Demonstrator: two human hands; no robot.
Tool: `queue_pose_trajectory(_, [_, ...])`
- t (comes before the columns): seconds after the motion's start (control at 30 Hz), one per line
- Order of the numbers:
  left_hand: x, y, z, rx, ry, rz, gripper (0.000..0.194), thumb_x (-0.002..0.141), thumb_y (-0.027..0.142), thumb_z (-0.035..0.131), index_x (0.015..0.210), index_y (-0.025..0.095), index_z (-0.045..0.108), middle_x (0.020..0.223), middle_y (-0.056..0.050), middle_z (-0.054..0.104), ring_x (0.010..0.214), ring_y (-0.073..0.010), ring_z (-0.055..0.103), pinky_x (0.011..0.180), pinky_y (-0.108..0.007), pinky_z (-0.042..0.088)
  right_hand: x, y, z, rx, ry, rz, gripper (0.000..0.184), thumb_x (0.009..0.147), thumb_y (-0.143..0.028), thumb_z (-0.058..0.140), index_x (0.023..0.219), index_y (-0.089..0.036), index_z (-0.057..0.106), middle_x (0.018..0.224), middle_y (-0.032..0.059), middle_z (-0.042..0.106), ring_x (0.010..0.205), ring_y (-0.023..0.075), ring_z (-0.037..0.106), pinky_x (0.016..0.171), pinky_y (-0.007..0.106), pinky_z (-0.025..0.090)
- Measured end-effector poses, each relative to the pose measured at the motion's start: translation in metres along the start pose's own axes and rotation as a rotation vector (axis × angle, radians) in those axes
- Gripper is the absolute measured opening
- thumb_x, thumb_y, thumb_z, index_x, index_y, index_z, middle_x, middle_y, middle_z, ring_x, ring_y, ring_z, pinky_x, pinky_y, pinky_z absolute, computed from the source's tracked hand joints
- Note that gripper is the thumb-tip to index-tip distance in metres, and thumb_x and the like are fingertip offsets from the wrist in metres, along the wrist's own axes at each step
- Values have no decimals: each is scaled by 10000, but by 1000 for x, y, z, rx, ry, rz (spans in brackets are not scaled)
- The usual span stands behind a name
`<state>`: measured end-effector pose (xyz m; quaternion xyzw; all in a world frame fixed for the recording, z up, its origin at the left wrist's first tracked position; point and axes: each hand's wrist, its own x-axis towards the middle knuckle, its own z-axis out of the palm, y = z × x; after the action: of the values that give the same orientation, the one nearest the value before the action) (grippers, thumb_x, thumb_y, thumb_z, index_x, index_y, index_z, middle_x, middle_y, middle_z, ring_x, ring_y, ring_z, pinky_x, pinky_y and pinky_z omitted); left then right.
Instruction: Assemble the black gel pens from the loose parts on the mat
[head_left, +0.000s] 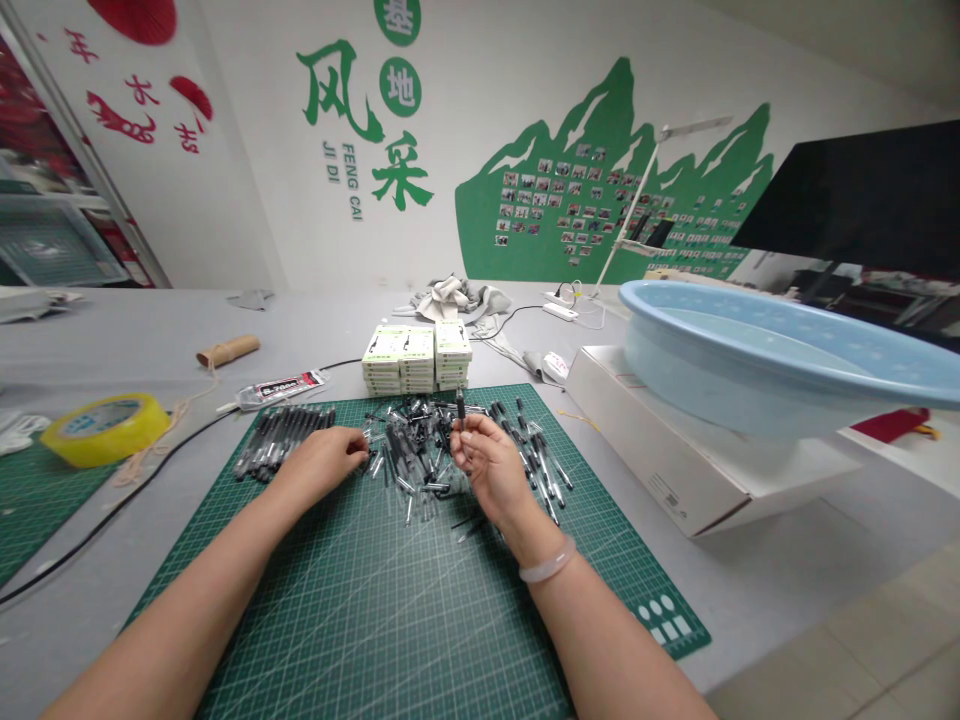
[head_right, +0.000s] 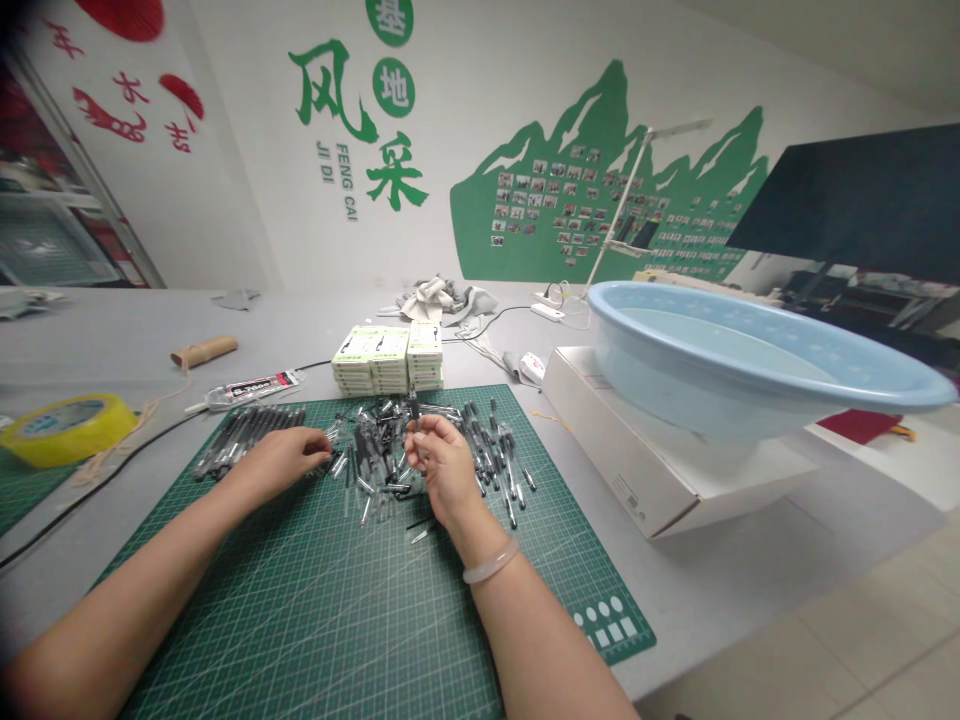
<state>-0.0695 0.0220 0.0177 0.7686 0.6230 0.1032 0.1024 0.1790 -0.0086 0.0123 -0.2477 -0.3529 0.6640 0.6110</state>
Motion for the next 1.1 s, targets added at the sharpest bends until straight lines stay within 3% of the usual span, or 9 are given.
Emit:
queue_pose_trajectory(0.3, [5, -6, 3, 30, -39, -23, 205, 772, 332, 521, 830, 245, 697, 865, -45, 714, 815, -227, 629, 682, -277, 398, 1, 0, 0, -2, 3, 0, 134, 695, -136, 654, 820, -170, 617, 730, 13, 625, 577, 82, 511, 505, 179, 364])
queue_pose_trajectory(0.53, [5, -29, -9, 33, -38, -80, 200, 752, 319, 532, 837, 243, 697, 863, -37, 717, 807, -219, 633, 654, -266, 396, 2, -2, 0, -3, 24, 13, 145, 685, -145, 661, 822, -167, 618, 699, 8, 613, 565, 85, 506, 496, 185, 353])
queue_pose_trajectory(0.63, [3, -28, -13, 21, -37, -97, 201, 745, 312, 537, 833, 237, 702, 863, -40, 719, 803, -216, 634, 645, -261, 393, 2, -3, 0, -9, 34, -10, 136, 688, -147, 658, 818, -163, 621, 710, 10, 615, 566, 82, 506, 499, 186, 354])
queue_pose_trajectory(0.73, [0, -9, -12, -30, -47, -39, 183, 746, 312, 544, 807, 235, 698, 833, -29, 716, 786, -206, 632, 644, -256, 390, 4, -5, -2, 3, 50, -32, 144, 678, -135, 663, 811, -161, 615, 718, 10, 619, 574, 81, 514, 508, 182, 362])
queue_pose_trajectory(1.0, [-23, 67, 9, -279, -274, 431, 150, 774, 242, 567, 850, 234, 696, 811, 4, 676, 739, -149, 600, 671, -231, 410, 9, -15, -12, 27, 123, -105, 158, 659, -127, 658, 810, -154, 622, 715, 9, 618, 563, 72, 511, 481, 165, 341])
queue_pose_trajectory(1.1, [-32, 85, 17, -254, -237, 556, 139, 796, 217, 577, 878, 236, 688, 866, -6, 653, 817, -154, 586, 728, -244, 422, 11, -16, -13, 24, 163, -119, 144, 657, -131, 646, 796, -155, 620, 686, 3, 609, 547, 72, 500, 468, 168, 336])
